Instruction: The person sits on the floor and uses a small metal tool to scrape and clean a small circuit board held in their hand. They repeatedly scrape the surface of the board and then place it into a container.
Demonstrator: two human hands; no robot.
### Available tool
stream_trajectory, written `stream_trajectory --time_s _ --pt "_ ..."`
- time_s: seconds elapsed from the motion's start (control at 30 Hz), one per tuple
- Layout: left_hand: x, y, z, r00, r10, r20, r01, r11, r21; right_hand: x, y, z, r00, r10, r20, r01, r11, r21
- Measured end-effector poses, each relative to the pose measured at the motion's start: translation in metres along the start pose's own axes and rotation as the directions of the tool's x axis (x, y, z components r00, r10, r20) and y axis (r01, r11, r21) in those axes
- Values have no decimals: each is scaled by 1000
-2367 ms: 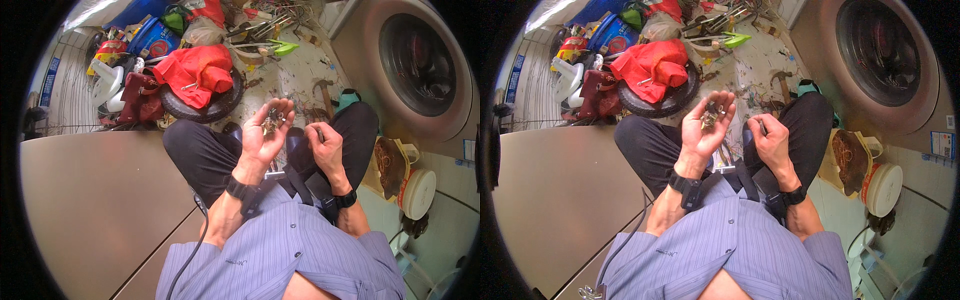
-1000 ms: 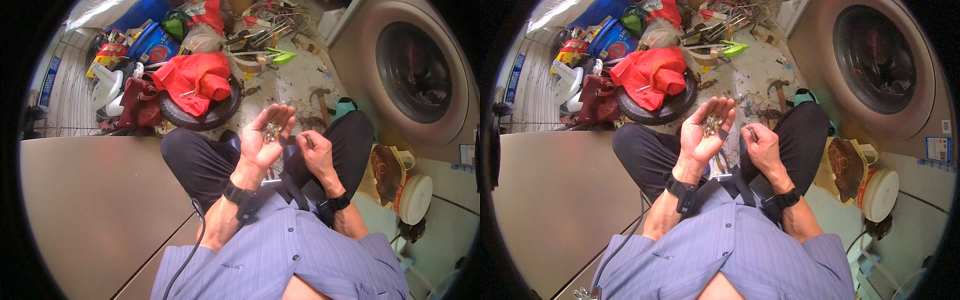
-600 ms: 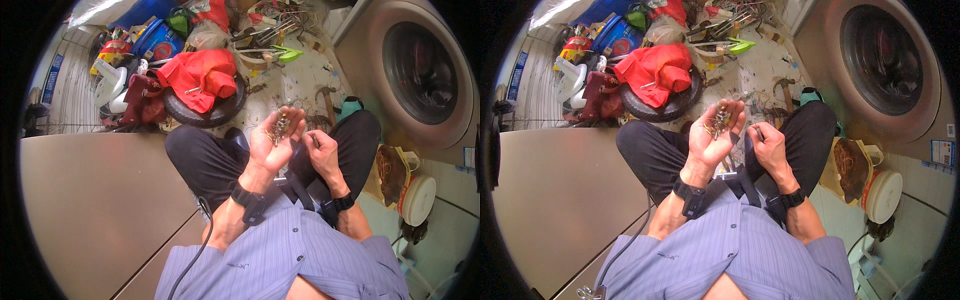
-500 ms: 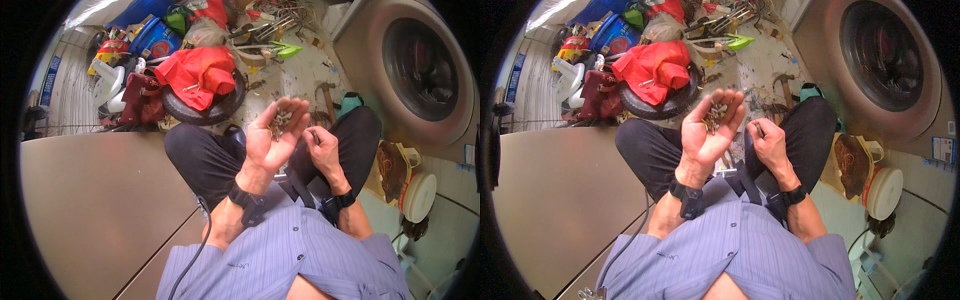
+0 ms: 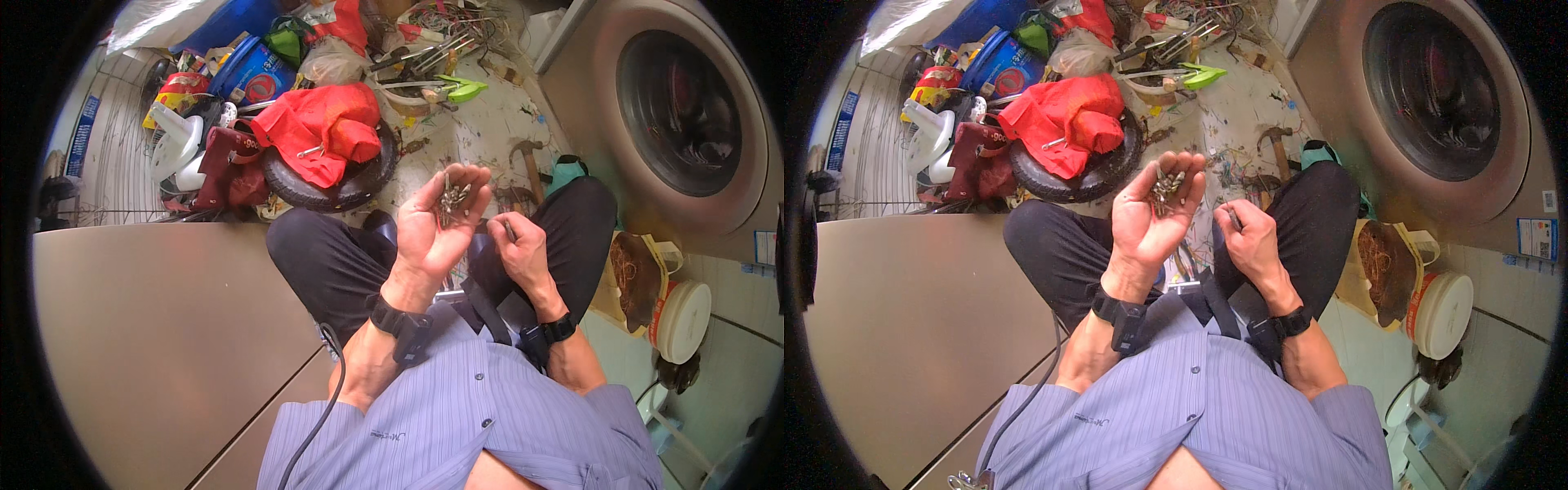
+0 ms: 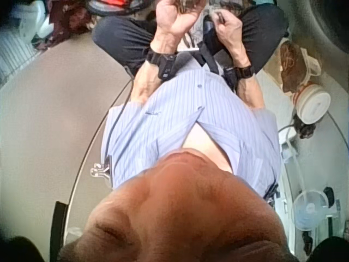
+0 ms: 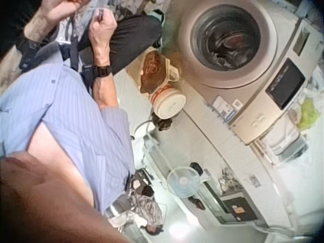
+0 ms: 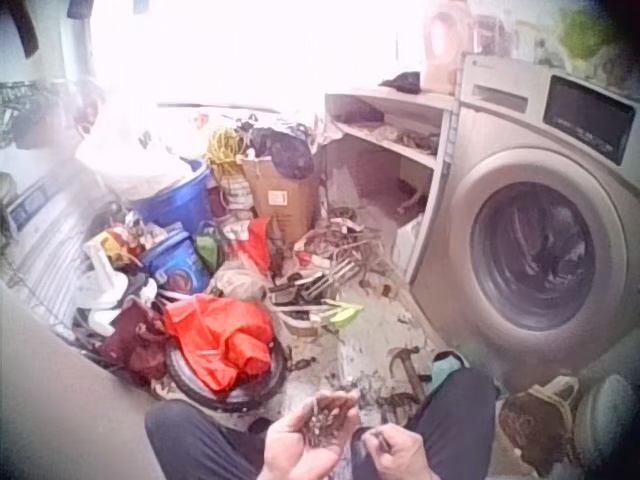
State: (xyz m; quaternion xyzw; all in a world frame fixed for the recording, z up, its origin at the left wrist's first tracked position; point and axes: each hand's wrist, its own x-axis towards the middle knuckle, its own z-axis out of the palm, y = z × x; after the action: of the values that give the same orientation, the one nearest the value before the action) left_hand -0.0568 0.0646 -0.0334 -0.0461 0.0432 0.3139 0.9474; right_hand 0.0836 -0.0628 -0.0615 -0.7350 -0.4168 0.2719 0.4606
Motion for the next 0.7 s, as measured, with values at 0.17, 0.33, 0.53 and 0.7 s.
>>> stream_trajectory --time_s 0.17,0.33,0.53,0.7 --pt "-1 -2 -1 1000 -16 -14 16 1000 -8 -2 0 1 997 -67 -29 67 998 -10" --pt "1 -3 -11 998 -26 -61 22 997 -72 0 -3 -1 996 -83 -36 82 996 -30" --pt "10 -6 -27 992 -15 -123 3 995 -105 -1 0 0 994 -103 -25 103 994 -25" --pt "10 -7 -17 997 -1 -73 -4 998 -69 0 1 2 993 -119 -19 118 991 -69"
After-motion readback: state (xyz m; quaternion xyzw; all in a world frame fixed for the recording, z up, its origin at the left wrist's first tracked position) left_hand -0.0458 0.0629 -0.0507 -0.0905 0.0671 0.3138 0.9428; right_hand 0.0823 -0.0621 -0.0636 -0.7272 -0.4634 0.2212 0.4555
